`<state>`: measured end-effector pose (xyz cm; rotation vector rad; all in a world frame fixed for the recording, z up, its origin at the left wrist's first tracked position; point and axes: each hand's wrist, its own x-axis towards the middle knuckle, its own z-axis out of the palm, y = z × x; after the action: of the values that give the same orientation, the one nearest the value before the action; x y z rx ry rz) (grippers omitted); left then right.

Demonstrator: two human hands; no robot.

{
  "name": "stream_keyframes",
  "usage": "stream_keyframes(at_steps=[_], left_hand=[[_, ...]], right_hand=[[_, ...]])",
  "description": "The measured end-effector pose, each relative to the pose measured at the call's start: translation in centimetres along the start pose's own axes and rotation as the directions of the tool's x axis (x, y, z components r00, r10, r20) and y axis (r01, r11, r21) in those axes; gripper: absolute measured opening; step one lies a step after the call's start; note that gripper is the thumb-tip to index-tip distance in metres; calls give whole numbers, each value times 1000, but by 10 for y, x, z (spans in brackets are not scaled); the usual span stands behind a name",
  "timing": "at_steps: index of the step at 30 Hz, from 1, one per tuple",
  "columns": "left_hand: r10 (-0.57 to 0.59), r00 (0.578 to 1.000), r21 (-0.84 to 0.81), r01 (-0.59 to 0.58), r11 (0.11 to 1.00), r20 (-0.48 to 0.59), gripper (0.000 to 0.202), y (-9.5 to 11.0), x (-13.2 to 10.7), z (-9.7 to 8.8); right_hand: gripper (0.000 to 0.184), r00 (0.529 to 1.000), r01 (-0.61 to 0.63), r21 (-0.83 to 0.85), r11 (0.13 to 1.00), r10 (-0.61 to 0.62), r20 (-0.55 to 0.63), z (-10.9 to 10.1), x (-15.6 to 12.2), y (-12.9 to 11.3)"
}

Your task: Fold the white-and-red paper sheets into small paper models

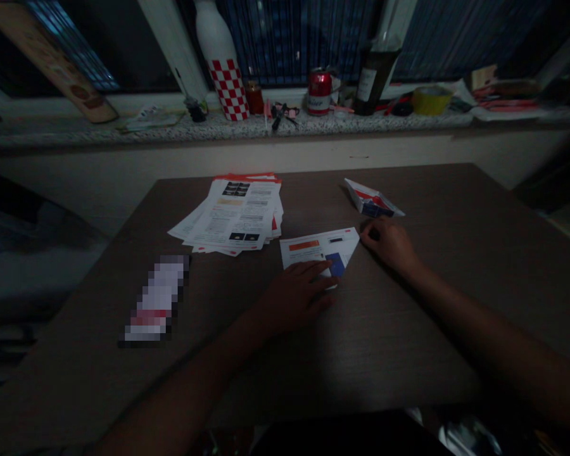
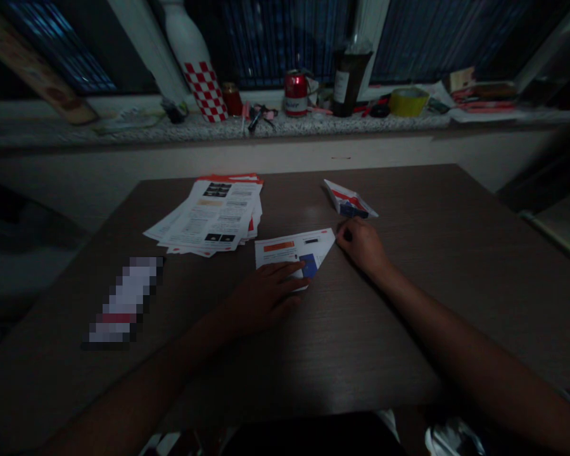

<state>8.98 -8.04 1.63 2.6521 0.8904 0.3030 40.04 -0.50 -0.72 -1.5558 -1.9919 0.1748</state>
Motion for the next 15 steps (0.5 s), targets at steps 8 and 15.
stream_keyframes(at_steps=[8,15], left_hand=[[11,1000,16,-10,1000,-22,46,-1,-1,4],[34,999,14,-33,999,-17,51,0,-2,7]], right_hand=[[20,999,34,-25,999,-34,2,-11,-5,-5],[57,837,438,49,898,-427,342,-25,-46,-33]])
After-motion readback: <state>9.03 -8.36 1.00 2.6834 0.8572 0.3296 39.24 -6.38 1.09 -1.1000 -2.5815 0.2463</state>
